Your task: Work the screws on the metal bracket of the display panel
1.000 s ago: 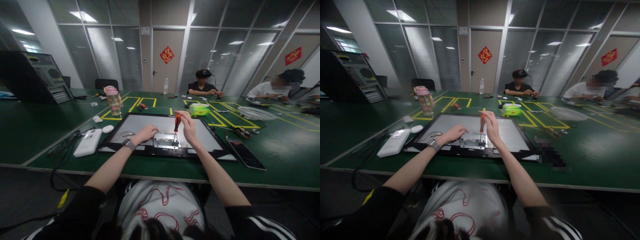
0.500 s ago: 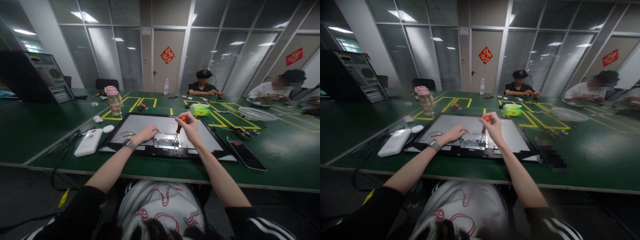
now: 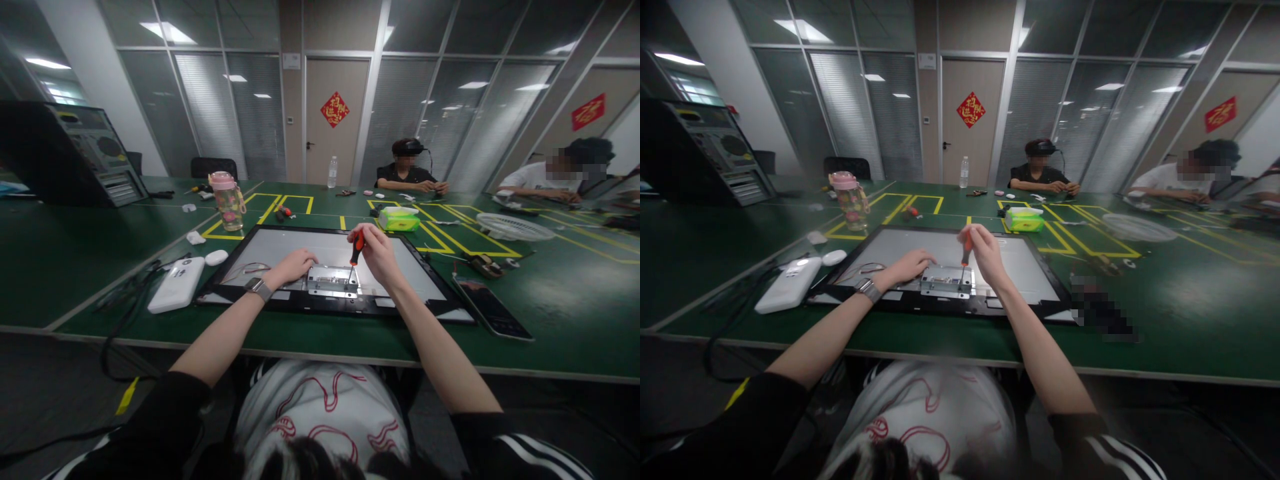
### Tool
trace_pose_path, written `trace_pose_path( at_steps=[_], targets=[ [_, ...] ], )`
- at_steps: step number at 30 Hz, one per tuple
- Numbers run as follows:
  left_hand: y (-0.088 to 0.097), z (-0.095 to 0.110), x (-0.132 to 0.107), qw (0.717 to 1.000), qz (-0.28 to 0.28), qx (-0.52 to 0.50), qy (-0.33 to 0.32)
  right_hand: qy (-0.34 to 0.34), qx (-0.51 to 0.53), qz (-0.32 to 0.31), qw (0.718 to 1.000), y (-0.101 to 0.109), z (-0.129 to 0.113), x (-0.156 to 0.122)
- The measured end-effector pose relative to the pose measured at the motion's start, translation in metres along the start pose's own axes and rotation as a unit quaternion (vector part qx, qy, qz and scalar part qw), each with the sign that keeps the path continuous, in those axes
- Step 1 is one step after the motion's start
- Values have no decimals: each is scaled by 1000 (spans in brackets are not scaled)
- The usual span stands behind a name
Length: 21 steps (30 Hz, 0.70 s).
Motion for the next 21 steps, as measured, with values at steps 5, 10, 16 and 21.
trace_pose_path(
  at_steps=[5,10,16,21],
  targets=[
    [-2,-2,1,1000,1,-4,-3,-8,-2,4,1000,1,0,0],
    [-2,-2,1,1000,1,-4,-4,-41,19,-34,998,-3,-6,-2],
    [1,1,0,1000,-2,-3,4,-27,20,-18,999,-2,0,-1],
    [1,1,0,1000,-8,-2,11,-17,11,-15,1000,1,2,-1]
  ],
)
Point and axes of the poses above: each hand's wrist, its own x-axis towards the middle knuckle, its own y-axis out of the back of the hand, z = x × y, the point moved 1 cm from there along x, towards the middle knuckle, and after that the axes turned 1 degree about -z, right-handed, at the moved point
